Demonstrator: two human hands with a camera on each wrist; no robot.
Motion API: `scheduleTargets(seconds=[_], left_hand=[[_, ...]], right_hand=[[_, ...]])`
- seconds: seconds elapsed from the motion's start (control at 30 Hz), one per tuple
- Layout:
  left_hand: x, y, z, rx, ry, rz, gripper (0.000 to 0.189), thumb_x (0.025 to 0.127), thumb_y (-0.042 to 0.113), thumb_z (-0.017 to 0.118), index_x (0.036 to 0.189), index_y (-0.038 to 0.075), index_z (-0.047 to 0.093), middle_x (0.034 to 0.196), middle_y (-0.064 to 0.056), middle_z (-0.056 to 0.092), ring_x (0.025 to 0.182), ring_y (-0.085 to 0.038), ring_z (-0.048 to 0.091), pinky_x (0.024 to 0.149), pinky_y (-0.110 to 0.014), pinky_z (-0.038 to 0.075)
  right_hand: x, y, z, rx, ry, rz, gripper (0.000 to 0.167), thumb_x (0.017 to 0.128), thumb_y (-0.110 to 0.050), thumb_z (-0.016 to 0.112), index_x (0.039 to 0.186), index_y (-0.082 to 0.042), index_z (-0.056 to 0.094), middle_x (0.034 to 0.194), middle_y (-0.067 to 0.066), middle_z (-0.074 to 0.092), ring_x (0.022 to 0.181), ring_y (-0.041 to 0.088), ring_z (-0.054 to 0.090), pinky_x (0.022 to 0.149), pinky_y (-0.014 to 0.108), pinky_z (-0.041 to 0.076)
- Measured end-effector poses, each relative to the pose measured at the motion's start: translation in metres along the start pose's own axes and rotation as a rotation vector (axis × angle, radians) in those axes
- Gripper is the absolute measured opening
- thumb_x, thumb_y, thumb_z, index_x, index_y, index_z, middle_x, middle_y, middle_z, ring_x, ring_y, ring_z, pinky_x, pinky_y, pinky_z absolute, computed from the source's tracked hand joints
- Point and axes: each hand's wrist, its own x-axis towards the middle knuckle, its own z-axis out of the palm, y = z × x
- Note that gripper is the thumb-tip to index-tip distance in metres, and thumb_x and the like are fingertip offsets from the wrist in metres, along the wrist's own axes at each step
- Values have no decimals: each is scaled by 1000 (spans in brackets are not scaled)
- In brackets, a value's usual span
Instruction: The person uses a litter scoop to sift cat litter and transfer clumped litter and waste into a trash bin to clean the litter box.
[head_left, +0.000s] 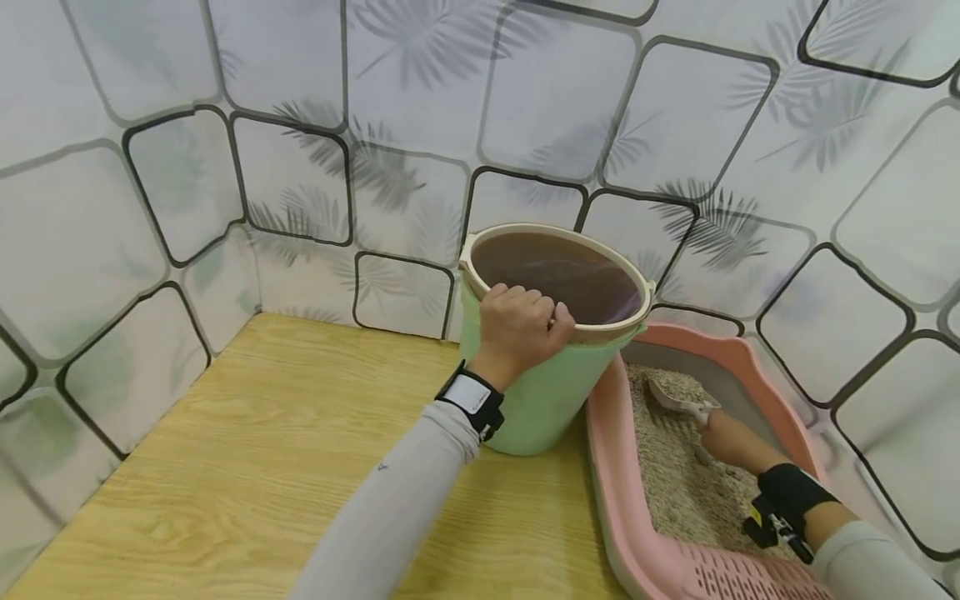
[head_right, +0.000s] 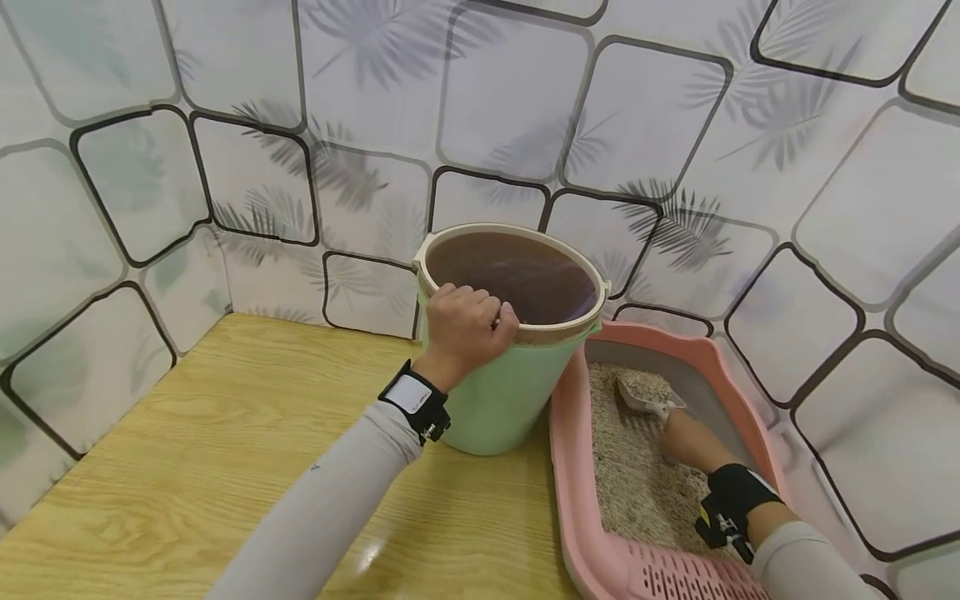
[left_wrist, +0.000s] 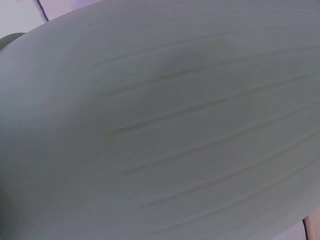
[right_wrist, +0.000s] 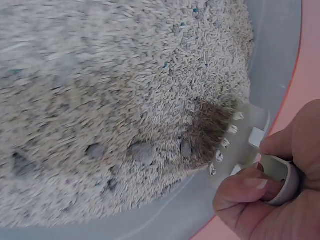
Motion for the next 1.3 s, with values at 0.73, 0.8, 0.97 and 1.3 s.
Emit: scheduleTargets(seconds=[0.73, 0.8, 0.97, 1.3], left_hand=[[0, -10, -2, -1, -51, -14, 40, 81, 26, 50, 43, 18, 41, 42, 5, 39, 41, -15, 44, 50, -30, 34], [1, -7, -3, -1, -54, -7, 40, 81, 26, 51, 43, 18, 41, 41, 5, 38, 41, -15, 44, 50, -30, 34], [1, 0, -4, -16, -64, -5, 40, 82, 27, 49, 43, 18, 43, 42, 5, 40, 42, -15, 46, 51, -30, 35], [2, 2, -6, 0, -59, -8, 41, 82, 26, 49, 43, 18, 42, 42, 5, 40, 42, -15, 46, 51, -29, 35]], right_hand=[[-78, -55, 1, 101, 338, 105, 52, 103, -15, 22, 138, 23, 18, 84, 20, 49, 62, 20, 44, 54, 32, 35], [-81, -55, 0, 93, 383, 121, 54, 102, -14, 23, 138, 25, 15, 90, 27, 50, 64, 22, 46, 55, 33, 36], [-86, -55, 1, 105, 508, 164, 50, 100, -13, 28, 135, 24, 23, 98, 33, 48, 69, 28, 50, 54, 33, 37], [-90, -58, -11, 119, 693, 111, 48, 99, -10, 30, 135, 21, 27, 88, 27, 47, 62, 26, 46, 51, 33, 34]])
